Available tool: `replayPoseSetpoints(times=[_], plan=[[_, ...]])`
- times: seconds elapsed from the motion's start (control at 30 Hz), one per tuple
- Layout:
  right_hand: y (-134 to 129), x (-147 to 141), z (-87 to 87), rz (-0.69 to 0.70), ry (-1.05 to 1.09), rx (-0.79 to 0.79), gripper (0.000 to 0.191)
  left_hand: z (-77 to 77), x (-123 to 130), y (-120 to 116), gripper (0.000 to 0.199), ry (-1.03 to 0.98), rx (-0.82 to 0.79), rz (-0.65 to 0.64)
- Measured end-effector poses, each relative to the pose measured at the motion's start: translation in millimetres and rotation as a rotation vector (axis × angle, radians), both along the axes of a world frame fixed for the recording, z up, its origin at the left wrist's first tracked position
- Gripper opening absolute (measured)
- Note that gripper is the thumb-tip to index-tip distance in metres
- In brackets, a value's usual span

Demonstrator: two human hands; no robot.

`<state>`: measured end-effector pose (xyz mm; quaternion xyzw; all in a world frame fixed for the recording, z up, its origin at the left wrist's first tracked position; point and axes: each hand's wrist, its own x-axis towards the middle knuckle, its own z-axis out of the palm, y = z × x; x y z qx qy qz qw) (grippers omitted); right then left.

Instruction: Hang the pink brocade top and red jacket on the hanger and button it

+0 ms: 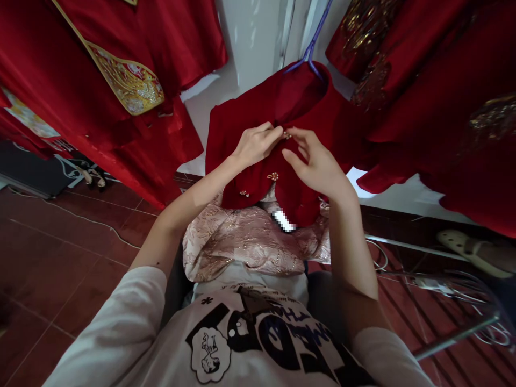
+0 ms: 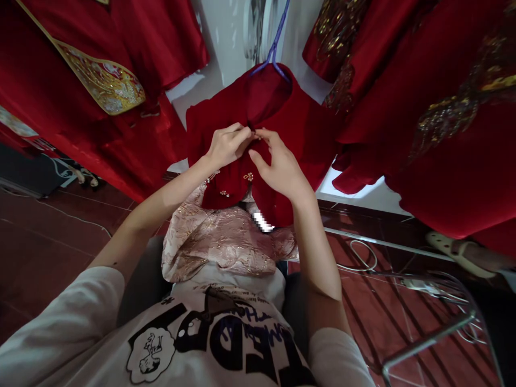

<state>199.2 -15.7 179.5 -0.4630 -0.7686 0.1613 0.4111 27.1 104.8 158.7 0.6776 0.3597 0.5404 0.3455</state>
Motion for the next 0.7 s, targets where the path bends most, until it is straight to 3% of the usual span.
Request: replayPoseSetpoints(times=[0.17,0.3,0.43,0.5,0.6,0.7], plan=[[83,-17,-10.7,-0.024,-0.066,0.018,0.079,-1.0,-1,19,0.020,0.254,0.293,-0.019],[120,-26,-32.4,-0.131,-0.040,0.071,0.094,5.7,-7,9,0.030,0.336,0.386,0.043],[116,-15,-44.6,-0.272,-0.033,0.080,0.095,12.8,-16,-11,0.040,0.424,0.422,0.184],[107,-5,-47.6,-0.396,-0.048,0.052,0.093,14.2,-23,-15,0.047,0.372,0.400,0.240],[89,9,-51.2,-0.572,-0.067,-0.025,0.090,15.7,-38,-14,0.053,0.285,0.362,0.248],[71,20,-50.0,-0.642,0.001,-0.021,0.082,21.5,-58,-11,0.062,0.379,0.361,0.260]])
